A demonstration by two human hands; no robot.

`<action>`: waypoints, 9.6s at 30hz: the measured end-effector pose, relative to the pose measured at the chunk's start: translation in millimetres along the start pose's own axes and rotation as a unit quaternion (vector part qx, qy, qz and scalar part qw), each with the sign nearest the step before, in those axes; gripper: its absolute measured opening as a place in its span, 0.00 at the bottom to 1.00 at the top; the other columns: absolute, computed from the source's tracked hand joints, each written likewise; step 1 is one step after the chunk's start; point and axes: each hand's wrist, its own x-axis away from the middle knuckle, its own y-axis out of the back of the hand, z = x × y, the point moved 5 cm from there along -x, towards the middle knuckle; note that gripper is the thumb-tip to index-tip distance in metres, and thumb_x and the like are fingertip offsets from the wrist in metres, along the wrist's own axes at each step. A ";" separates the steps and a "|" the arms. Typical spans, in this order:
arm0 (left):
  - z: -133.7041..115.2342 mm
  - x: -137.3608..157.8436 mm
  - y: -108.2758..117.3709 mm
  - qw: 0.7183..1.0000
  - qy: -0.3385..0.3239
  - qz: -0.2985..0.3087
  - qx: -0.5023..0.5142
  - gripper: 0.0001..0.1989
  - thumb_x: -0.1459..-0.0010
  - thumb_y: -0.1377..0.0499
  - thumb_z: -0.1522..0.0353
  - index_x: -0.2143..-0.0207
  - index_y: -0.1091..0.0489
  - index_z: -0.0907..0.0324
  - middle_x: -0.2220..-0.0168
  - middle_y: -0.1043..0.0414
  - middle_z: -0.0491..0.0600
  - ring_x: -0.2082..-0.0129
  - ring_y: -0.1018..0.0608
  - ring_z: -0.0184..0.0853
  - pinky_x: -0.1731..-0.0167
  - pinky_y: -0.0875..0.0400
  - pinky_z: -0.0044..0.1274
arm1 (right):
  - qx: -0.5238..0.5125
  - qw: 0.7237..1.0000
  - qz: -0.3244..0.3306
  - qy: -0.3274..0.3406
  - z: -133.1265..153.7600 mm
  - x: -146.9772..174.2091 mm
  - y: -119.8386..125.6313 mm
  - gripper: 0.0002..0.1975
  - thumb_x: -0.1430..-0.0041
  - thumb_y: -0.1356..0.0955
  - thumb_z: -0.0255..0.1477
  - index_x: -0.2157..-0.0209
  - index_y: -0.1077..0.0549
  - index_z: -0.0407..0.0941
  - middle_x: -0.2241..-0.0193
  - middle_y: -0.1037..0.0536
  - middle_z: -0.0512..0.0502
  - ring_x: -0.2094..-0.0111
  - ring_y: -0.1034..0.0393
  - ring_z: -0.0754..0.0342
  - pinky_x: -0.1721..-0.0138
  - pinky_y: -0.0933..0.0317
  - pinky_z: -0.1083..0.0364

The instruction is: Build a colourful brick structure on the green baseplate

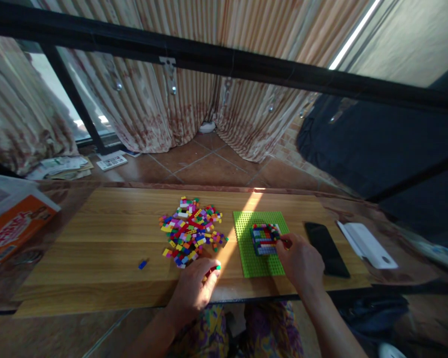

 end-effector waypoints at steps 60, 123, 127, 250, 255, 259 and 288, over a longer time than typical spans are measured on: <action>-2.6 -0.2 -0.3 0.999 -0.005 0.010 -0.031 0.09 0.37 0.47 0.68 0.60 0.28 0.59 0.63 0.24 0.52 0.62 0.22 0.36 0.59 0.27 0.27 | -0.416 0.900 -0.002 -0.129 -44.4 19.6 -25.0 0.22 0.52 0.30 0.45 0.64 0.22 0.41 0.73 0.21 0.44 0.72 0.29 0.52 0.72 0.38 0.57; -5.5 -1.5 -0.1 0.997 -0.048 0.006 -0.059 0.07 0.38 0.46 0.69 0.60 0.29 0.59 0.64 0.24 0.51 0.63 0.22 0.36 0.60 0.26 0.28 | -0.471 0.875 0.113 0.010 53.5 42.7 -22.1 0.17 0.47 0.33 0.34 0.55 0.27 0.43 0.73 0.24 0.48 0.73 0.29 0.54 0.71 0.36 0.56; -3.3 -0.9 -1.0 0.997 -0.056 -0.003 -0.061 0.07 0.38 0.45 0.69 0.60 0.28 0.59 0.63 0.23 0.52 0.62 0.22 0.37 0.59 0.26 0.29 | -0.420 0.907 0.004 -0.037 13.9 16.8 -5.1 0.15 0.47 0.32 0.39 0.63 0.24 0.44 0.67 0.19 0.42 0.67 0.25 0.48 0.64 0.33 0.52; -0.9 2.4 -1.0 0.997 -0.055 -0.006 -0.059 0.06 0.39 0.43 0.67 0.61 0.28 0.57 0.66 0.25 0.49 0.68 0.23 0.33 0.67 0.27 0.25 | -0.659 0.740 -0.022 -0.135 9.2 42.7 -34.9 0.14 0.55 0.26 0.38 0.66 0.23 0.45 0.68 0.20 0.46 0.68 0.27 0.53 0.66 0.34 0.54; -1.9 3.4 -1.2 0.995 -0.065 -0.009 -0.070 0.06 0.39 0.43 0.67 0.60 0.29 0.57 0.66 0.25 0.49 0.68 0.23 0.34 0.66 0.27 0.25 | -0.661 0.734 -0.032 -0.154 0.9 41.1 -37.7 0.16 0.57 0.26 0.38 0.67 0.22 0.44 0.71 0.20 0.47 0.72 0.28 0.55 0.70 0.34 0.55; -1.6 3.6 -1.3 0.994 -0.075 -0.011 -0.076 0.05 0.39 0.43 0.68 0.61 0.29 0.57 0.66 0.24 0.49 0.67 0.23 0.34 0.65 0.26 0.25 | -0.621 0.767 -0.056 -0.152 -20.7 38.1 -36.7 0.17 0.56 0.26 0.39 0.66 0.23 0.43 0.68 0.19 0.44 0.69 0.26 0.52 0.67 0.33 0.54; -4.4 2.1 -1.7 0.993 -0.085 -0.007 -0.088 0.06 0.37 0.45 0.68 0.62 0.28 0.57 0.66 0.24 0.50 0.65 0.22 0.35 0.64 0.26 0.27 | -0.313 0.936 -0.161 -0.022 -23.2 21.6 -30.3 0.10 0.43 0.34 0.34 0.71 0.25 0.44 0.70 0.25 0.45 0.68 0.32 0.52 0.67 0.39 0.54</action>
